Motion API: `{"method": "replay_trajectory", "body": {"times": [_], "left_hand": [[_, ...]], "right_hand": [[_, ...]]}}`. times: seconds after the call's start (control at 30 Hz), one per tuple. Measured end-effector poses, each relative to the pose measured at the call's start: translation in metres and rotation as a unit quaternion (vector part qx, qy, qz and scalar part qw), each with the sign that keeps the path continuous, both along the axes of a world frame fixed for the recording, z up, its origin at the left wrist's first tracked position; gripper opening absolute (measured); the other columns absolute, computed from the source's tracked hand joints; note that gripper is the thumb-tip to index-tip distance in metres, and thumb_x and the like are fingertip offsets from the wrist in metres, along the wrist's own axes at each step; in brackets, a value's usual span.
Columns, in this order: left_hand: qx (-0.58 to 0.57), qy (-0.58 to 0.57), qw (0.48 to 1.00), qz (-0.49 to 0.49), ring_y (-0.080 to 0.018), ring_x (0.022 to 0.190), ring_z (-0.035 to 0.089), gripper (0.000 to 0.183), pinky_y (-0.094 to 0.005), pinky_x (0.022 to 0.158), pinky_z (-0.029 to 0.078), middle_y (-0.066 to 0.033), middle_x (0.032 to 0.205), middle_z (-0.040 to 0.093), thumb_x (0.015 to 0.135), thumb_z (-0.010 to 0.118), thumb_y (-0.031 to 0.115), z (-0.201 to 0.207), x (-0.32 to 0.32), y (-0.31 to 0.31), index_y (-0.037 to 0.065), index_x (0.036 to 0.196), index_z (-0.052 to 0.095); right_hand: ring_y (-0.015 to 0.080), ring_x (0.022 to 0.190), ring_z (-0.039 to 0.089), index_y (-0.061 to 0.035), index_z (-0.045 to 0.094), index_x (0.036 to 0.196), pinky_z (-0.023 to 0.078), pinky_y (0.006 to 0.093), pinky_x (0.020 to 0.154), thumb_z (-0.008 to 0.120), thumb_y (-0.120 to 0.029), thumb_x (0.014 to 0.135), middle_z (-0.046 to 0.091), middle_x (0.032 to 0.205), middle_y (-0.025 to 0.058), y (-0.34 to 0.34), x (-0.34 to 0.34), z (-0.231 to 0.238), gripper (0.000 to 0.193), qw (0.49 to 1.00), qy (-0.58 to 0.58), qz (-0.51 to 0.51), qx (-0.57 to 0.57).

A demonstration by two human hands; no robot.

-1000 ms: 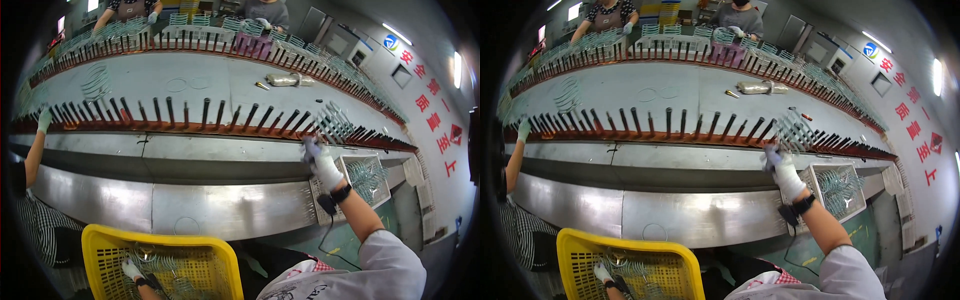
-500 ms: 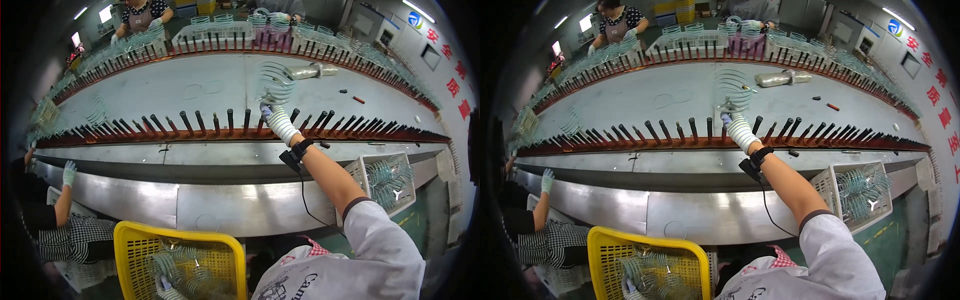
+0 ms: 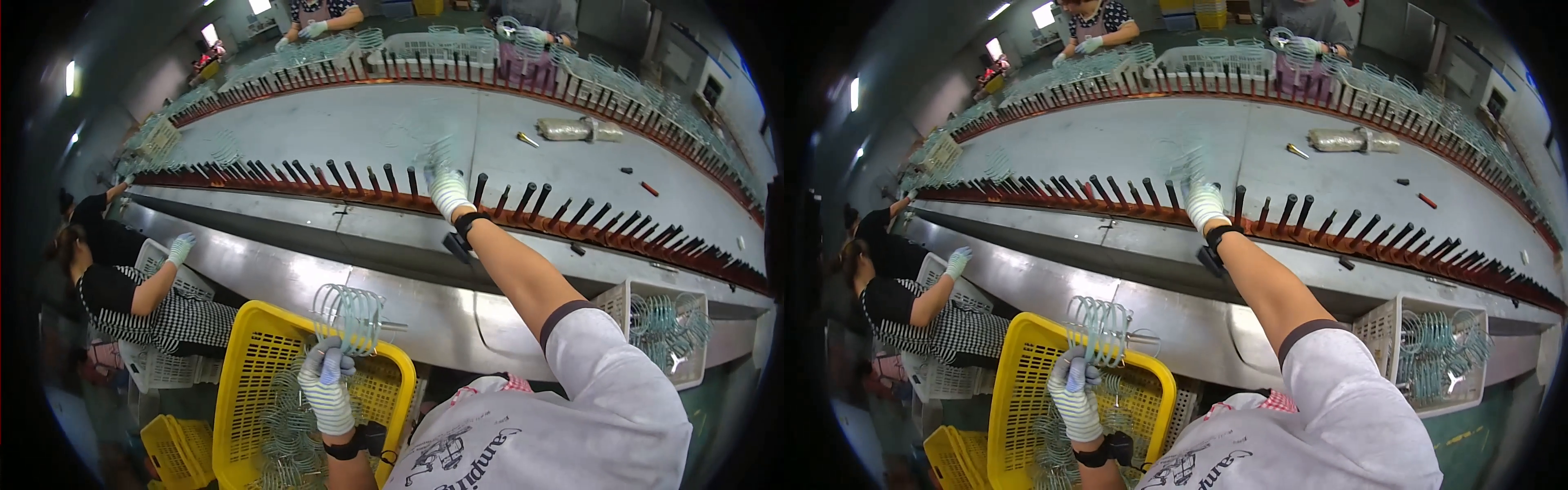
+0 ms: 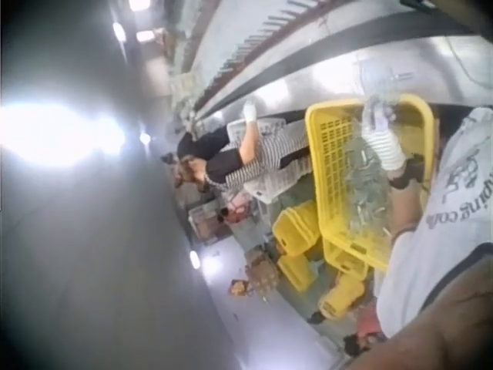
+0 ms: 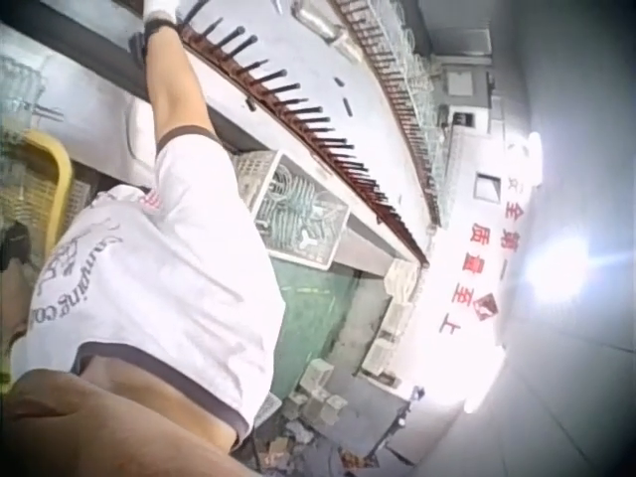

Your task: Picking up industrial coils from a basket and placing them onto a rotating assembly rack.

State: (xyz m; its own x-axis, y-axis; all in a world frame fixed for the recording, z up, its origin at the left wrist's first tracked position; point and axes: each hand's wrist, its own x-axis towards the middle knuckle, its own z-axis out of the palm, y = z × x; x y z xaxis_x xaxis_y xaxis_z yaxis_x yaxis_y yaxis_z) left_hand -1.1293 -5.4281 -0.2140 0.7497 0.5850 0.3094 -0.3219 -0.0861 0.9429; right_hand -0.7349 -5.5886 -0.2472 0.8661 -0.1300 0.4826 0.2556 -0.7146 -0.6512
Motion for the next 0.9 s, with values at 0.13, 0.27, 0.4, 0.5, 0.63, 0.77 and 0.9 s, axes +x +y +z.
{"method": "replay_trajectory", "body": {"times": [0.13, 0.27, 0.4, 0.5, 0.63, 0.77, 0.9], "left_hand": [[-0.02, 0.022, 1.0, 0.008, -0.0077, 0.056, 0.054, 0.017, -0.0208, 0.051, 0.046, -0.0041, 0.068, 0.059, 0.082, 0.06, 0.01, -0.002, -0.019, -0.043, -0.001, 0.095, 0.063], [-0.014, 0.043, 0.998, 0.052, -0.0074, 0.054, 0.052, 0.017, -0.0202, 0.05, 0.044, -0.003, 0.065, 0.057, 0.083, 0.058, 0.012, 0.002, -0.045, -0.07, -0.002, 0.092, 0.063], [-0.064, 0.033, 0.997, 0.021, -0.0064, 0.056, 0.052, 0.021, -0.0191, 0.052, 0.045, -0.0023, 0.067, 0.056, 0.084, 0.059, 0.014, 0.005, -0.05, -0.094, -0.002, 0.098, 0.061], [-0.099, 0.031, 0.994, -0.026, -0.0056, 0.057, 0.051, 0.023, -0.018, 0.052, 0.044, -0.0019, 0.068, 0.056, 0.085, 0.059, 0.014, 0.002, -0.039, -0.12, -0.001, 0.101, 0.059], [-0.089, 0.09, 0.983, -0.133, -0.004, 0.055, 0.049, 0.025, -0.017, 0.051, 0.041, -0.0011, 0.067, 0.056, 0.086, 0.058, 0.016, -0.001, -0.03, -0.158, -0.001, 0.104, 0.06], [0.187, 0.101, 0.966, -0.15, -0.0076, 0.068, 0.054, 0.017, -0.0196, 0.062, 0.043, -0.0051, 0.091, 0.063, 0.084, 0.058, 0.007, 0.003, -0.028, -0.182, 0.001, 0.098, 0.063], [0.31, 0.039, 0.924, -0.219, -0.0132, 0.085, 0.056, 0.019, -0.0245, 0.077, 0.044, -0.006, 0.094, 0.06, 0.076, 0.062, -0.001, 0.003, -0.029, -0.208, 0.001, 0.094, 0.064]], "right_hand": [[0.0382, 0.093, 0.057, -0.008, 0.056, 0.109, 0.046, 0.0452, 0.081, 0.049, -0.03, 0.084, 0.06, 0.1, 0.0213, -0.003, 0.003, -0.018, 0.034, 0.996, -0.022, 0.041, 0.076], [0.0397, 0.094, 0.057, 0.0014, 0.054, 0.101, 0.046, 0.0453, 0.081, 0.052, -0.034, 0.085, 0.059, 0.097, 0.0265, -0.02, -0.045, -0.006, 0.039, 0.951, 0.142, 0.259, 0.094], [0.0258, 0.111, 0.051, 0.0002, 0.048, 0.12, 0.039, 0.0336, 0.095, 0.044, -0.034, 0.093, 0.055, 0.116, 0.0168, -0.073, -0.178, -0.016, 0.044, 0.738, 0.037, 0.673, 0.038], [0.0233, 0.117, 0.045, 0.0015, 0.042, 0.127, 0.033, 0.0324, 0.1, 0.05, -0.032, 0.09, 0.047, 0.127, 0.0164, -0.122, -0.262, -0.04, 0.05, 0.678, 0.175, 0.709, 0.083], [0.0148, 0.088, 0.051, 0.001, 0.049, 0.12, 0.042, 0.0268, 0.082, 0.052, -0.028, 0.09, 0.055, 0.098, 0.0073, -0.17, -0.313, -0.052, 0.042, 0.756, 0.217, 0.576, 0.222], [0.0051, 0.067, 0.043, 0.0004, 0.055, 0.113, 0.04, 0.0209, 0.064, 0.052, -0.025, 0.091, 0.049, 0.075, -0.0027, -0.225, -0.333, -0.055, 0.034, 0.771, 0.258, 0.492, 0.311], [0.0066, 0.069, 0.045, 0.0015, 0.055, 0.111, 0.042, 0.0215, 0.065, 0.051, -0.027, 0.091, 0.053, 0.08, -0.0004, -0.272, -0.351, -0.062, 0.035, 0.763, 0.297, 0.476, 0.322]]}}
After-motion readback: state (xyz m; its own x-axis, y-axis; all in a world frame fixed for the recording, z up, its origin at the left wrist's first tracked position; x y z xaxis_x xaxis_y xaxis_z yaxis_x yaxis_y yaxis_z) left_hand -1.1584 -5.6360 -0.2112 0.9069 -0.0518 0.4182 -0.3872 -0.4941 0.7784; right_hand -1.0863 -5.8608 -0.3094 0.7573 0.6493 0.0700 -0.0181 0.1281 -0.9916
